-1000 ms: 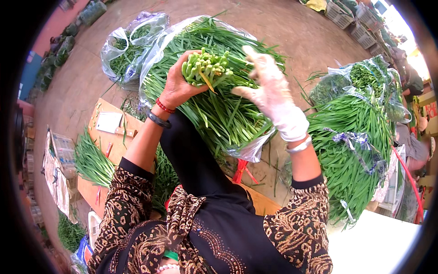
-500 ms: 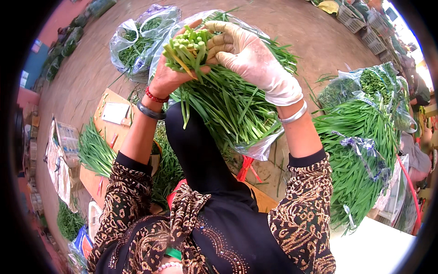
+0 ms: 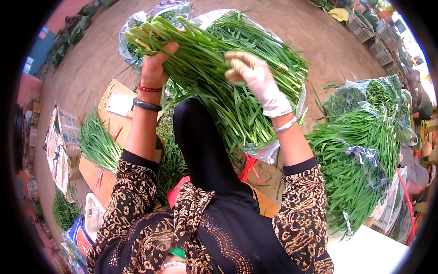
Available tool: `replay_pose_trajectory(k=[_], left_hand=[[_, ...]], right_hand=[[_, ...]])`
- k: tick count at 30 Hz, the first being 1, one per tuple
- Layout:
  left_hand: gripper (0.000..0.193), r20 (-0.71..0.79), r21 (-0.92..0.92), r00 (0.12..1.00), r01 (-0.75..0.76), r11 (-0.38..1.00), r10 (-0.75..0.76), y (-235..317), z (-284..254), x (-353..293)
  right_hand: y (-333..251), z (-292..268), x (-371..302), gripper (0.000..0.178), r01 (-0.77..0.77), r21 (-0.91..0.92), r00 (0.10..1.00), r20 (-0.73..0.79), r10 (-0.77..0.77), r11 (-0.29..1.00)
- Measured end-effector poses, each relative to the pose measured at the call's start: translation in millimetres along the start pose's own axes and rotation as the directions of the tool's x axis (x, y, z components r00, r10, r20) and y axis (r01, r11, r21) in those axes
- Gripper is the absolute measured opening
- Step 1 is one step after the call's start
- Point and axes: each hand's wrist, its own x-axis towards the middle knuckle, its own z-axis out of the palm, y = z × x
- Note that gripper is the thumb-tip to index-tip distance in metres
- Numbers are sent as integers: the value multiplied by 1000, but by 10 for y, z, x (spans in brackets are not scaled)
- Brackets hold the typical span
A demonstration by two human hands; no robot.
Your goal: The person gathers green onions, trims the ends with a knife, aligns the stalks, and ties them into bundles using red rubber bands. Bundled onions are placed into a white basket.
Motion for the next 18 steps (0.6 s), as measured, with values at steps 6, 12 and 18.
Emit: replay_pose_trajectory(k=[6, 12, 18], left_hand=[[35, -56, -108, 989, -140, 984, 135, 463, -322, 32], [34, -138, -236, 963, -257, 937, 230, 911, -586, -71], [32, -169, -288, 977, -175, 942, 130, 703, -627, -275]], right_hand=[[1028, -204, 12, 32, -181, 64, 983, -4, 182, 981], [550, -70, -56, 35, -105, 153, 979, -156, 129, 983], [288, 465, -490, 77, -599, 556, 780, 566, 265, 576]])
